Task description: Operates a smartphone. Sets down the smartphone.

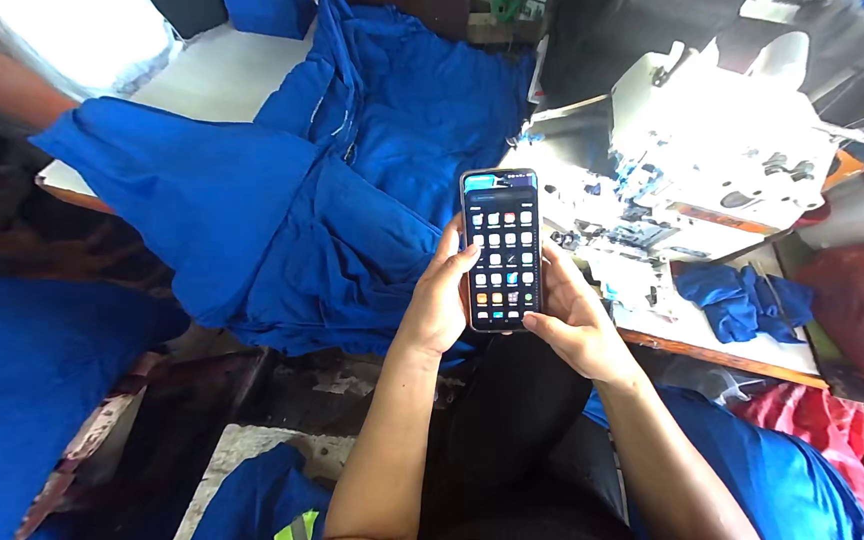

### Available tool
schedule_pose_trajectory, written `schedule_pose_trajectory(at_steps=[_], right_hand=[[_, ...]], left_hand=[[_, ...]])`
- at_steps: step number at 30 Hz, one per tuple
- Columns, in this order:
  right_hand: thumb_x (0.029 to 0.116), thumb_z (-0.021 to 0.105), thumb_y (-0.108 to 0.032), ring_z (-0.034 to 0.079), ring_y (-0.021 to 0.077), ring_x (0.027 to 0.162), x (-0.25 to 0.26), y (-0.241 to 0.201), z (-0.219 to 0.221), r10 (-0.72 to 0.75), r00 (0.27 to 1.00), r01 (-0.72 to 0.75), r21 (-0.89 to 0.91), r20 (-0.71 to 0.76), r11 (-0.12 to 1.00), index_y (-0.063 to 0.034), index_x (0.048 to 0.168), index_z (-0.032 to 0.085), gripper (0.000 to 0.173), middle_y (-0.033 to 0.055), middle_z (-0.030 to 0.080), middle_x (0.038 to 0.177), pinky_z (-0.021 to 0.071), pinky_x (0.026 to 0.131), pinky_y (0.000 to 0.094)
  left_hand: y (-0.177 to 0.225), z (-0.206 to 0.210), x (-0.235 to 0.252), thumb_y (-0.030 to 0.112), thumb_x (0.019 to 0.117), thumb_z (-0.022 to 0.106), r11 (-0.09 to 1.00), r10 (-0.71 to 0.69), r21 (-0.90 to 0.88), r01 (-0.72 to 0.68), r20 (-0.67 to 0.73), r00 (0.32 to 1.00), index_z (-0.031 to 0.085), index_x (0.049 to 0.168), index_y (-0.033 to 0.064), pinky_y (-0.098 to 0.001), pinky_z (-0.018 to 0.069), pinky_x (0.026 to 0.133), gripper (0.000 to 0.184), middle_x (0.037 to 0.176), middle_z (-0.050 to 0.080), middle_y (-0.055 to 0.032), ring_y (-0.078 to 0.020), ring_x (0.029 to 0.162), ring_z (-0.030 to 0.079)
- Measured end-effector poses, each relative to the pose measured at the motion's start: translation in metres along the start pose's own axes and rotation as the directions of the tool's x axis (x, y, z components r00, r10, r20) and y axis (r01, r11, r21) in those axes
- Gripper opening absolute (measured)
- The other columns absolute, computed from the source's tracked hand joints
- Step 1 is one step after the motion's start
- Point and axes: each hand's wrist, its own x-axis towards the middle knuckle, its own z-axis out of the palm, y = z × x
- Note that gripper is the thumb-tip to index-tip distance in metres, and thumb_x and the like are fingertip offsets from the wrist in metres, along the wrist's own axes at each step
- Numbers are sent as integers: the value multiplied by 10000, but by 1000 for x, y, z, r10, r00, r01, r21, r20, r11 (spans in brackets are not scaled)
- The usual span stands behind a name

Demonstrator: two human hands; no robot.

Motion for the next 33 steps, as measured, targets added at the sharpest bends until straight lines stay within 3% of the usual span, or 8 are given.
schedule_pose_trajectory(at_steps=[6, 12, 18, 23, 29, 33], right_hand=[[898, 542, 58, 659, 232, 1180, 0, 3, -2, -20, 999, 19, 31, 33, 999, -99, 1605, 210, 797, 145, 583, 1375, 588, 979, 401], [952, 551, 15, 672, 210, 1144, -1, 4, 0, -31, 999, 31, 28, -9, 999, -77, 1578, 250, 701, 130, 607, 1329, 591, 968, 387], [1025, 505, -100, 716, 188, 980, 5, 4, 11, 67, 957, -48, 74, -281, 996, -93, 1369, 519, 344, 98, 695, 1109, 617, 877, 394], [1029, 483, -105, 716, 177, 945, 8, 3, 16, 75, 938, -55, 66, -338, 996, -78, 1292, 570, 278, 90, 700, 1047, 613, 870, 388], [984, 579, -14, 732, 179, 871, 12, 3, 19, 63, 903, -36, 71, -426, 997, -61, 1196, 599, 218, 114, 718, 967, 624, 826, 365], [999, 563, -37, 729, 168, 881, 10, 4, 19, 29, 911, -1, 67, -411, 998, -69, 1194, 591, 199, 97, 714, 972, 622, 837, 360]], left_hand=[[-1, 3, 1, 31, 968, 350, 999, 18, 33, -17, -25, 1000, 328, 1529, 242, -391, 590, 907, 599, 1301, 614, -87, -187, 1080, 679], [-3, 4, -1, -83, 902, 442, 994, 67, 81, -68, 19, 998, 256, 1554, 223, -379, 595, 903, 744, 1327, 593, -100, -192, 1071, 682], [-1, 15, -6, -68, 871, 477, 986, 54, 154, -59, 41, 998, 187, 1585, 241, -396, 590, 921, 831, 1362, 578, -106, -213, 1119, 665], [-1, 13, -8, -88, 847, 468, 989, 47, 138, -54, 54, 997, 176, 1586, 249, -382, 588, 909, 863, 1360, 577, -109, -209, 1112, 667], [-3, 15, -9, -95, 841, 464, 984, 76, 154, -91, 97, 992, 155, 1594, 233, -391, 575, 952, 878, 1407, 541, -102, -211, 1163, 645], [-3, 14, -9, -87, 853, 473, 983, 82, 151, -99, 118, 990, 165, 1587, 234, -388, 575, 951, 858, 1393, 550, -96, -204, 1153, 648]])
